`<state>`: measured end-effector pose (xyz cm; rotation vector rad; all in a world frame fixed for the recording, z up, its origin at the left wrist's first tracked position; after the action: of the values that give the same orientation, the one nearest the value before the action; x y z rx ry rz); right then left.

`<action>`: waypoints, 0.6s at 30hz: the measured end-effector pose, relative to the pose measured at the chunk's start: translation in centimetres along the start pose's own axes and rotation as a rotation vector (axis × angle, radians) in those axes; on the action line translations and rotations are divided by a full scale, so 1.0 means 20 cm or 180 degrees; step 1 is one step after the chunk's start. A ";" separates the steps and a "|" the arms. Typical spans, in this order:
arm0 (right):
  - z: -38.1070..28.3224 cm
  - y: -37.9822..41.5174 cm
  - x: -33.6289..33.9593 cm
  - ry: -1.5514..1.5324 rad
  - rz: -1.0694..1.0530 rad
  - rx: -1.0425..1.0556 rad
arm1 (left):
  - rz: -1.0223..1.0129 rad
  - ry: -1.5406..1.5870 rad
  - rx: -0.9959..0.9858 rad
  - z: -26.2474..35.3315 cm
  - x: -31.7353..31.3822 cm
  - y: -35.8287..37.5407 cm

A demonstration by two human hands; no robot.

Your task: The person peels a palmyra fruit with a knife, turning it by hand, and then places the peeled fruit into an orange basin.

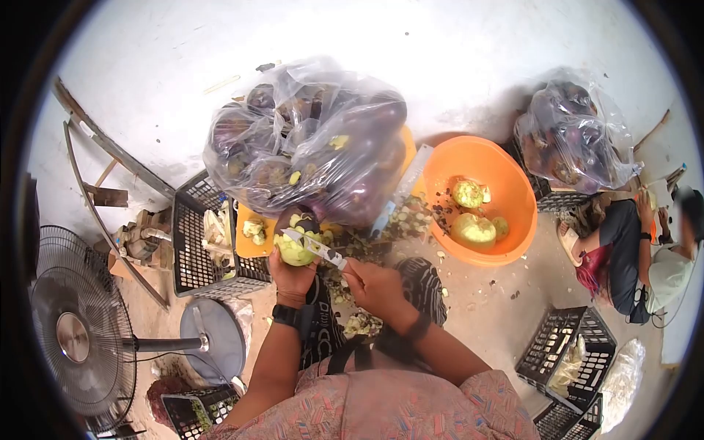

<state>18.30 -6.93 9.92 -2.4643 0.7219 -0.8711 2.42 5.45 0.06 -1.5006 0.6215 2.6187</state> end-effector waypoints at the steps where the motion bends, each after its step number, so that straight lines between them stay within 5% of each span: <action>1: 0.00 0.00 0.00 0.0010 -0.0052 -0.0020 | -0.0033 -0.0027 0.0008 0.00 -0.01 0.01; 18: -0.01 -0.05 -0.03 0.0040 0.0070 0.0227 | -0.0104 -0.0091 -0.0038 0.01 -0.03 0.02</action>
<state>18.05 -5.98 10.38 -2.3858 0.7085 -0.8897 2.58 5.21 0.81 -1.4611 0.5751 2.6192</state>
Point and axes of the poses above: each hand's wrist, its own y-axis away from the middle knuckle, its own x-axis out of the back of the hand, z = x × y, the point moved 6 cm from there along -y, towards the middle knuckle, and after that the axes turned 14 degrees about z, right-handed, at the moved point
